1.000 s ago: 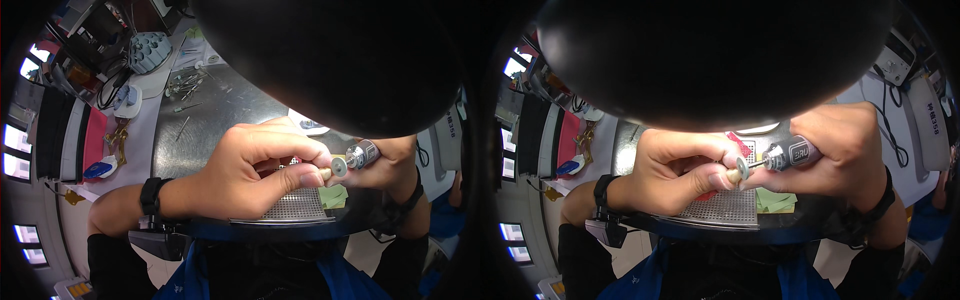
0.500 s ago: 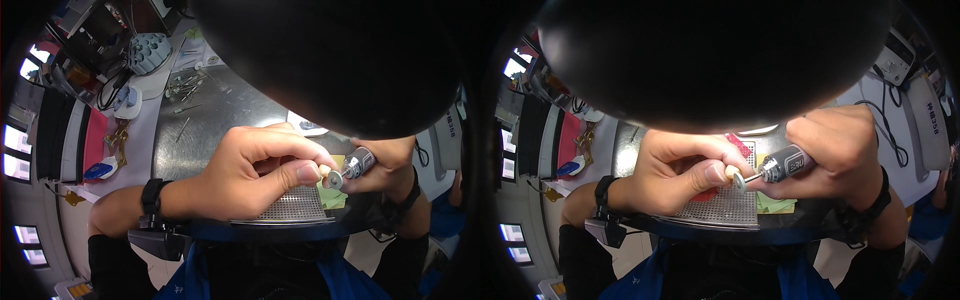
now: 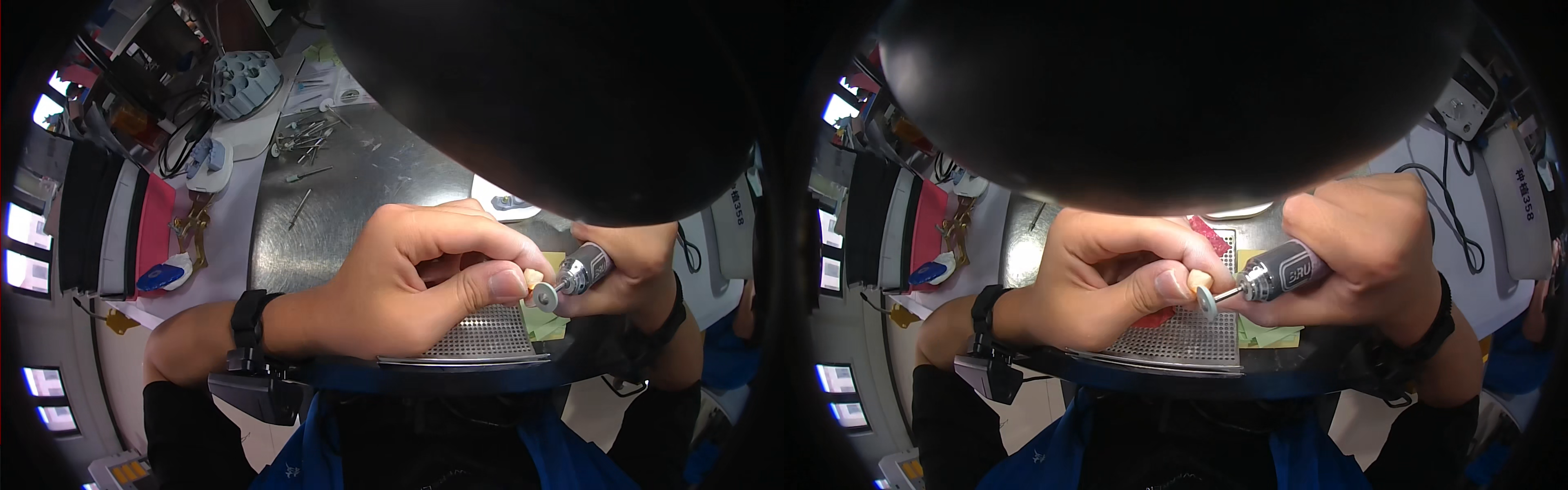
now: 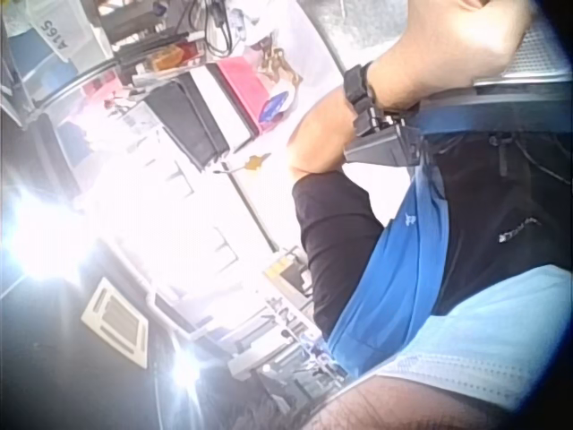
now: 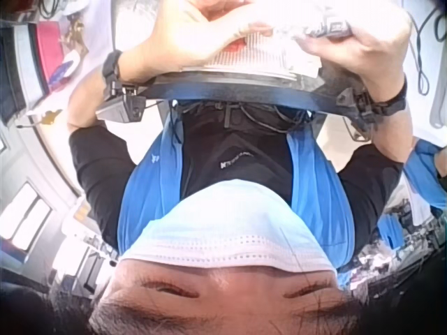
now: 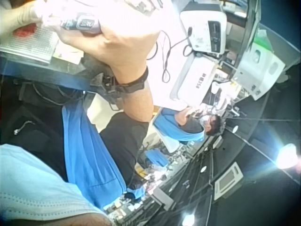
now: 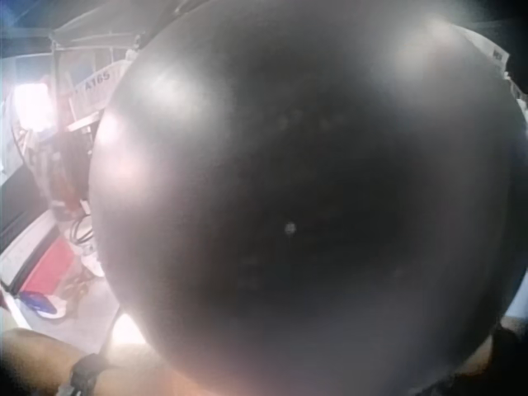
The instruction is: Polishing a dental crown using a rotary tool and testing the fit on a model.
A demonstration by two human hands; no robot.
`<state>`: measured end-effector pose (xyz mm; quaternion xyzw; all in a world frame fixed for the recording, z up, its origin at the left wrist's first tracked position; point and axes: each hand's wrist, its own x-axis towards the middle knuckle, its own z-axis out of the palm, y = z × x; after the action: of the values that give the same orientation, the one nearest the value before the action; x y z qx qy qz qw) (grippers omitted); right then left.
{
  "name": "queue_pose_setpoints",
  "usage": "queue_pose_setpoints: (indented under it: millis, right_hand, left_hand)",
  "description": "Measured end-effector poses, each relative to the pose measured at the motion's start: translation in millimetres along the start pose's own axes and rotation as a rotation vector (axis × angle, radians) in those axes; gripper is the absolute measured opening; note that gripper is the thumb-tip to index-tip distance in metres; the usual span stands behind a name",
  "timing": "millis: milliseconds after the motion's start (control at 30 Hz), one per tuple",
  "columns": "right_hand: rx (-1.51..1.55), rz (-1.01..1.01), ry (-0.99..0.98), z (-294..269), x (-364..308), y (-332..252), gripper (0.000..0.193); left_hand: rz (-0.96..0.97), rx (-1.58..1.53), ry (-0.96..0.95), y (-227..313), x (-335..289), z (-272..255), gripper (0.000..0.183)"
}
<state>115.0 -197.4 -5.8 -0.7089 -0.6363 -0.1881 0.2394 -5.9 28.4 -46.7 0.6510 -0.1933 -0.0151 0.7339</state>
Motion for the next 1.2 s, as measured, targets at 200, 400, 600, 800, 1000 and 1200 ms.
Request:
queue_pose_setpoints:
  millis: [200, 400, 600, 800, 1000, 1200]
  right_hand:
    - [0.061, -0.008, 0.170, 7, -1, 0, 0.050]
    - [-0.019, 0.029, 0.049, 1, 0, -2, 0.058]
    - [-0.046, 0.039, 0.007, -7, 2, -2, 0.058]
    - [-0.010, 0.016, 0.056, -2, -1, 0, 0.054]
    - [-0.011, 0.020, 0.076, 1, 0, -1, 0.053]
    - [-0.074, 0.022, 0.019, -3, 0, -1, 0.061]
  left_hand:
    - [0.010, -0.034, 0.019, -1, 2, 3, 0.016]
    - [0.038, -0.057, 0.002, 2, 3, 3, 0.019]
    - [0.040, -0.080, 0.016, 1, 2, 4, 0.016]
    - [0.023, -0.071, 0.025, 4, 0, 5, 0.016]
    - [0.041, -0.011, 0.010, 5, 1, 4, 0.016]
    - [0.088, 0.072, -0.018, 2, 3, 0, 0.015]
